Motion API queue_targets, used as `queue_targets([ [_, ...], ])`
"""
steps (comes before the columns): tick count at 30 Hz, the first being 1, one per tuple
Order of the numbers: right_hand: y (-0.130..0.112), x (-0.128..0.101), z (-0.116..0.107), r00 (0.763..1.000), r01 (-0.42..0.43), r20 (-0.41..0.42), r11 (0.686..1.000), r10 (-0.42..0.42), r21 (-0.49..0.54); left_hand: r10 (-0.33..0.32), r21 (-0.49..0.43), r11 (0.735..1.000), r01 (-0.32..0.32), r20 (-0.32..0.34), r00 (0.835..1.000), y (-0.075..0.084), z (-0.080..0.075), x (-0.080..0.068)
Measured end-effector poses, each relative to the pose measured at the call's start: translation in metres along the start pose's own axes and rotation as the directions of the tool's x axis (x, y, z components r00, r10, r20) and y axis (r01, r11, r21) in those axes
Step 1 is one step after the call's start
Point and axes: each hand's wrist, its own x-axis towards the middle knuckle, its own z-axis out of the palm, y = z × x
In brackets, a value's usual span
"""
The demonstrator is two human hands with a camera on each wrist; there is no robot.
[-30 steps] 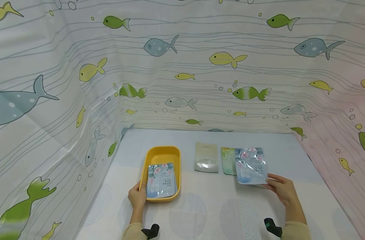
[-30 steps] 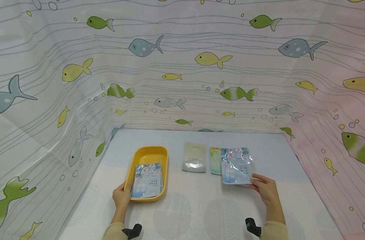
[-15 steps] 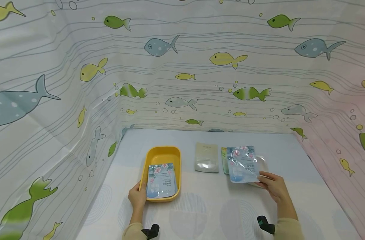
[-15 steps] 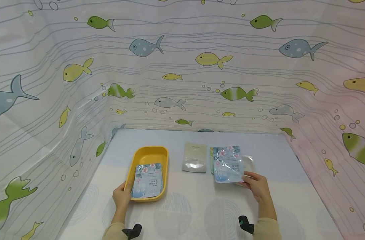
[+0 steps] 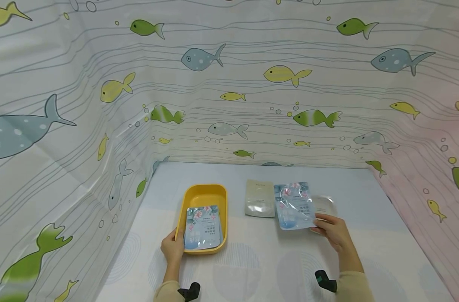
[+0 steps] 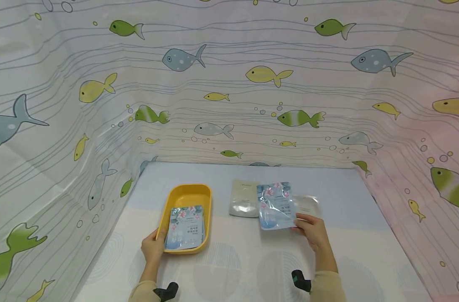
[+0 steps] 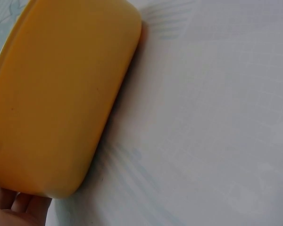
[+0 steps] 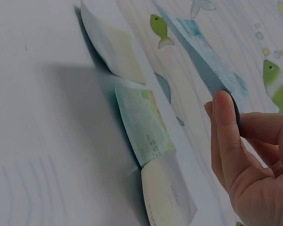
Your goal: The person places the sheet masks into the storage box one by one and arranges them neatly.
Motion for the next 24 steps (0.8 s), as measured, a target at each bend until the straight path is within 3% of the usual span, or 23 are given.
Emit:
queue_targets([
  [5, 0.003, 0.003, 0.009, 1.0, -0.001, 0.015, 0.998, 0.002, -0.068, 0.003, 0.001, 1.0, -0.003, -0.004, 1.0, 0.0, 0.0, 0.0],
  [24, 0.003, 0.009, 0.037, 0.997, 0.014, 0.083, 0.998, -0.008, -0.069, -0.008, 0.004, 1.0, 0.008, 0.005, 1.0, 0.0, 0.0, 0.0],
])
